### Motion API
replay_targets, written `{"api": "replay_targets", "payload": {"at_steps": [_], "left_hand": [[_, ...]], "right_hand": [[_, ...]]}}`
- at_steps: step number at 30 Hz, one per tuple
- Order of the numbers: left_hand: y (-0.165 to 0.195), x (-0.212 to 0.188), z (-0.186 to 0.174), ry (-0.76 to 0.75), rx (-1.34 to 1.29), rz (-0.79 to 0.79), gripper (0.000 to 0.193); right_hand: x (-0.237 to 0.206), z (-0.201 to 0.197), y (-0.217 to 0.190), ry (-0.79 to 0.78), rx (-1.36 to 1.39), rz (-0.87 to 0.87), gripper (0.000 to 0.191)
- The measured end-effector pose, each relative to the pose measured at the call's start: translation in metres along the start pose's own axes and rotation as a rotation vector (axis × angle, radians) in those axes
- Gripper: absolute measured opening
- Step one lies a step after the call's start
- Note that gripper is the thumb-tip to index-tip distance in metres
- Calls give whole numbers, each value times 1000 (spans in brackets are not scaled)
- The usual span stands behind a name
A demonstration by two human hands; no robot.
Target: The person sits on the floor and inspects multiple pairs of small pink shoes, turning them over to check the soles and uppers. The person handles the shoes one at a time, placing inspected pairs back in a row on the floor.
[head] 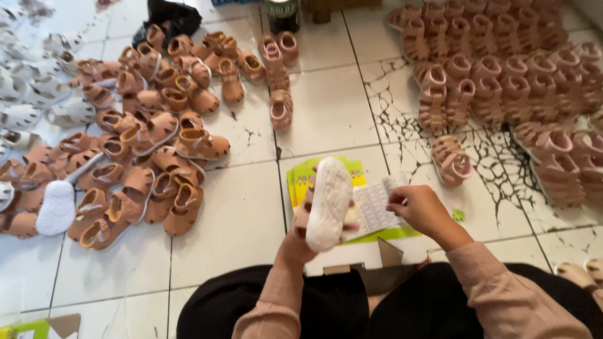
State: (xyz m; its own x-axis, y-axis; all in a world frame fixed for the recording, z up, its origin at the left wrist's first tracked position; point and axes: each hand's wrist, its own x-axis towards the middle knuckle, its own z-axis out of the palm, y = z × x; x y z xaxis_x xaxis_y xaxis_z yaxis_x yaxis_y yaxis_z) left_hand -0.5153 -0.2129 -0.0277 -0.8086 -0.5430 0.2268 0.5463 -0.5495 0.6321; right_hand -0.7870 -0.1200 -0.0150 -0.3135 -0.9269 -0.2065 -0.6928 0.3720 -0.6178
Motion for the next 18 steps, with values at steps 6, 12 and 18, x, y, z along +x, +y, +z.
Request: {"api": "replay_targets", "payload": {"at_steps": [6,12,18], "left_hand": [[-27,6,-34,634,110,11,32],[-52,6,-39,778,337,-17,36],[-45,9,-27,710,213,-129,67]], "right_hand": [[-25,61,-5,21,-70,-280,16],[-37,77,-7,57,-117,-237,16],[-30,61,-9,-103,73,38,19]]}}
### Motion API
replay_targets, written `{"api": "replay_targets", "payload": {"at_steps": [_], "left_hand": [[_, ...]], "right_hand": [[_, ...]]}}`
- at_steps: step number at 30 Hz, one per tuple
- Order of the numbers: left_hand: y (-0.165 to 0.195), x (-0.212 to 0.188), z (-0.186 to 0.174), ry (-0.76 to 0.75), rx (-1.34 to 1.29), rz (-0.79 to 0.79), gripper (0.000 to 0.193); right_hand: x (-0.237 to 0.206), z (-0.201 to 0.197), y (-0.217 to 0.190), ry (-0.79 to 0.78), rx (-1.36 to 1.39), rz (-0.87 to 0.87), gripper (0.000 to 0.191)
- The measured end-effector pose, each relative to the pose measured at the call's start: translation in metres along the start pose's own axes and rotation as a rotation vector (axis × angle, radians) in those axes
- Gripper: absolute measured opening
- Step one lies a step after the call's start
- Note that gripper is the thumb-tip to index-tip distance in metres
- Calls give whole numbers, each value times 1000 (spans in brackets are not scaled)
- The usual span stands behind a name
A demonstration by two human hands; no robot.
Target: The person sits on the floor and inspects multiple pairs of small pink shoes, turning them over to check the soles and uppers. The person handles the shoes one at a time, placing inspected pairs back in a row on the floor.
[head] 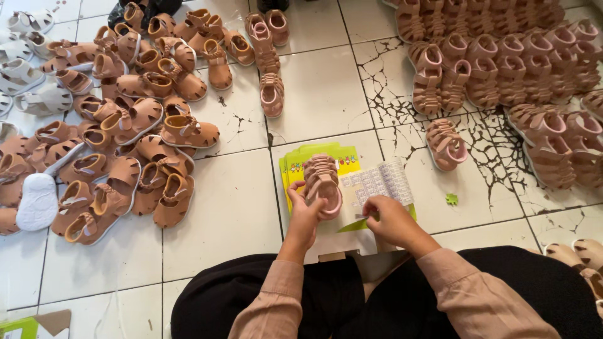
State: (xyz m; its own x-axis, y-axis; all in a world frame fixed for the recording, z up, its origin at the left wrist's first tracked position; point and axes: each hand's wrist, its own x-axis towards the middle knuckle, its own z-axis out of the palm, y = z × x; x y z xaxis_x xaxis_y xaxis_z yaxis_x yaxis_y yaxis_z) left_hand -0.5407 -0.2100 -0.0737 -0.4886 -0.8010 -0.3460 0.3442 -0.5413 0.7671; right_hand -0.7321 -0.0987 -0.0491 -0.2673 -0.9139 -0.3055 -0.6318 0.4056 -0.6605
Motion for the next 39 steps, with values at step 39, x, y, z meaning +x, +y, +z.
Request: {"api": "replay_targets", "payload": {"at_steps": [39], "left_hand": [[23,-32,26,-388,135,14,93]], "right_hand": [[-15,-19,-58,363,-242,-448,38]]}}
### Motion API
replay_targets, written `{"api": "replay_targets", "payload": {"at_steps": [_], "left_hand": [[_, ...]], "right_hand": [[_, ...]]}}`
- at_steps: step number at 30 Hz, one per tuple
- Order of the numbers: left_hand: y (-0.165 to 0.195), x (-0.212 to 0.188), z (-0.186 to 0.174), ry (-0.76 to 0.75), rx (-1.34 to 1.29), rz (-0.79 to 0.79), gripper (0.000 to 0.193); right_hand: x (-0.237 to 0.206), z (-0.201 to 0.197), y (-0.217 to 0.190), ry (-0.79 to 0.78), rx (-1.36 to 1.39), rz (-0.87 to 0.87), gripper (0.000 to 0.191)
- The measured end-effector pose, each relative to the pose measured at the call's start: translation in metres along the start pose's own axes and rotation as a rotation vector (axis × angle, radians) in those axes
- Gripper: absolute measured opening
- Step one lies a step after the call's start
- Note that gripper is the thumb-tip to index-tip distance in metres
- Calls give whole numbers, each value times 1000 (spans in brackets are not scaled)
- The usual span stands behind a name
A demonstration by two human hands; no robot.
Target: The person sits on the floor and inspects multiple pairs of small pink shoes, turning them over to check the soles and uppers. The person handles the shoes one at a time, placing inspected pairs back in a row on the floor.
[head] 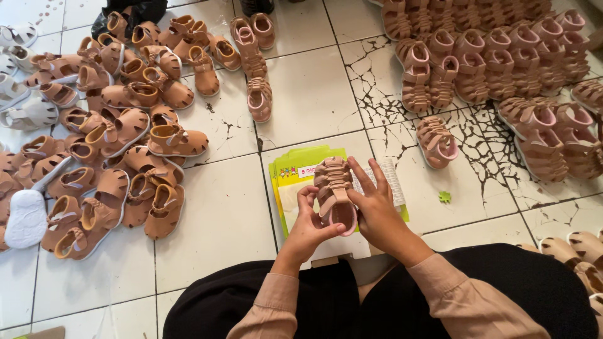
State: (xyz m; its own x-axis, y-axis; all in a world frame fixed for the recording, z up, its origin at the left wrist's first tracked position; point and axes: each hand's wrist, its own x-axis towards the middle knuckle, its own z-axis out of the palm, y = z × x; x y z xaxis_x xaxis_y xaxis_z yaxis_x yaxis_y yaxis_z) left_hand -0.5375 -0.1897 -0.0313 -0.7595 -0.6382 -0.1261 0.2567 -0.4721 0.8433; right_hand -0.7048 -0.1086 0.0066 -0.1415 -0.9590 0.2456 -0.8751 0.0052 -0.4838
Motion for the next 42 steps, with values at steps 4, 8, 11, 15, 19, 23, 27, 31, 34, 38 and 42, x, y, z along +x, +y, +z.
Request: {"api": "replay_targets", "payload": {"at_steps": [4,8,11,15,19,23,27,31,34,38,42], "left_hand": [[1,0,-1,-12,-8,7,92],[-1,-1,-3,-3,-17,-1,92],[-3,-2,-3,3,-22,10,91],[-4,-1,-5,19,-152,-3,91],[-6,-2,-8,-13,-260,48,89],[-12,-3,-16,-13,-268,114,89],[-17,-3,-27,-28,-270,53,86],[-19,5,-27,58,-207,-125,76],[-19,4,-16,-52,-164,-222,70],[-17,1,-3,-206,-165,-214,71],[-13,7,-4,-34,130,-176,63]], "right_hand": [[0,1,1,-4,24,-9,35],[0,1,0,-15,30,-4,33],[-2,3,0,-43,-37,-6,29],[-4,5,7,-7,-11,-15,47],[-3,10,24,-69,323,46,60],[-3,27,24,-28,282,24,59],[5,26,17,-183,466,68,58],[-1,-20,14,-24,523,80,40],[-7,-53,9,-220,223,-191,40],[-5,-88,48,-252,55,-107,31],[-5,-119,150,-389,13,615,34]]}}
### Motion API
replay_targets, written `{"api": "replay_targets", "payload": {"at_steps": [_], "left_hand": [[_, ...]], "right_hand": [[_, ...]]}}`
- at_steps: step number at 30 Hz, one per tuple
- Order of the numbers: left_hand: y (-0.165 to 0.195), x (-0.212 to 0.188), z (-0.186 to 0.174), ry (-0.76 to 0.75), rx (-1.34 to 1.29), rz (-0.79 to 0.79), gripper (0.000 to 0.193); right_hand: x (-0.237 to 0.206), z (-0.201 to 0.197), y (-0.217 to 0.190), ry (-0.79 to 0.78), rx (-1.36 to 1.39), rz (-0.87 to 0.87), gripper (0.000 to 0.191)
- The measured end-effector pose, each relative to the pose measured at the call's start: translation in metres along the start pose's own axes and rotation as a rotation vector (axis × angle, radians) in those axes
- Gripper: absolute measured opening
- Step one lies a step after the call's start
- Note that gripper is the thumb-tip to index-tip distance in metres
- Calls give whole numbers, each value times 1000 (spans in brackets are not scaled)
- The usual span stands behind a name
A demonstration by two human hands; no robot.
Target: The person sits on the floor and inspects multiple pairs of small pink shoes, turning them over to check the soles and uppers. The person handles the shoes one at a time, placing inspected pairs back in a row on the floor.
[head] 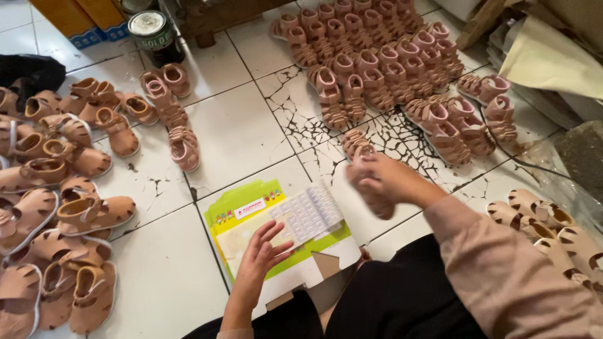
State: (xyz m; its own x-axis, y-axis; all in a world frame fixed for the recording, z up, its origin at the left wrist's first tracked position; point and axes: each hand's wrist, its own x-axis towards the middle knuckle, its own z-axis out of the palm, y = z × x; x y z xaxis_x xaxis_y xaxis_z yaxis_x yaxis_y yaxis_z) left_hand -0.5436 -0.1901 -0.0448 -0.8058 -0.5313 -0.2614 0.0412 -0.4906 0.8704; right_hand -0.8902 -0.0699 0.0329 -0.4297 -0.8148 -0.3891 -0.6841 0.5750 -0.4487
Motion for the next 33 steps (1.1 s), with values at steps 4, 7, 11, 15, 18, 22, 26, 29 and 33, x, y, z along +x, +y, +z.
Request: {"api": "replay_targets", "payload": {"at_steps": [4,7,11,15,18,22,26,29,33], "left_hand": [[-6,5,-4,64,56,2,54],[-16,11,-8,60,80,-40,52],[-33,15,-23,56,104,-54,53],[-57,22,-42,31,92,-42,55],[-73,24,-58,23,106,-40,55],[-90,28,-68,3,67,-32,55],[-91,29,-69,49,112,-66,53],[-85,28,-63,57,133,-62,51],[-70,28,-46,66,162,-16,46]], "right_hand": [[29,-1,82,17,-232,56,32],[45,11,109,22,-241,51,33],[51,28,111,110,-157,42,32],[54,36,106,166,-134,6,33],[75,18,118,245,46,332,35],[84,-28,173,708,-318,359,48],[81,-24,211,519,-124,439,87],[83,-3,218,528,-46,470,69],[83,3,197,734,27,278,47]]}}
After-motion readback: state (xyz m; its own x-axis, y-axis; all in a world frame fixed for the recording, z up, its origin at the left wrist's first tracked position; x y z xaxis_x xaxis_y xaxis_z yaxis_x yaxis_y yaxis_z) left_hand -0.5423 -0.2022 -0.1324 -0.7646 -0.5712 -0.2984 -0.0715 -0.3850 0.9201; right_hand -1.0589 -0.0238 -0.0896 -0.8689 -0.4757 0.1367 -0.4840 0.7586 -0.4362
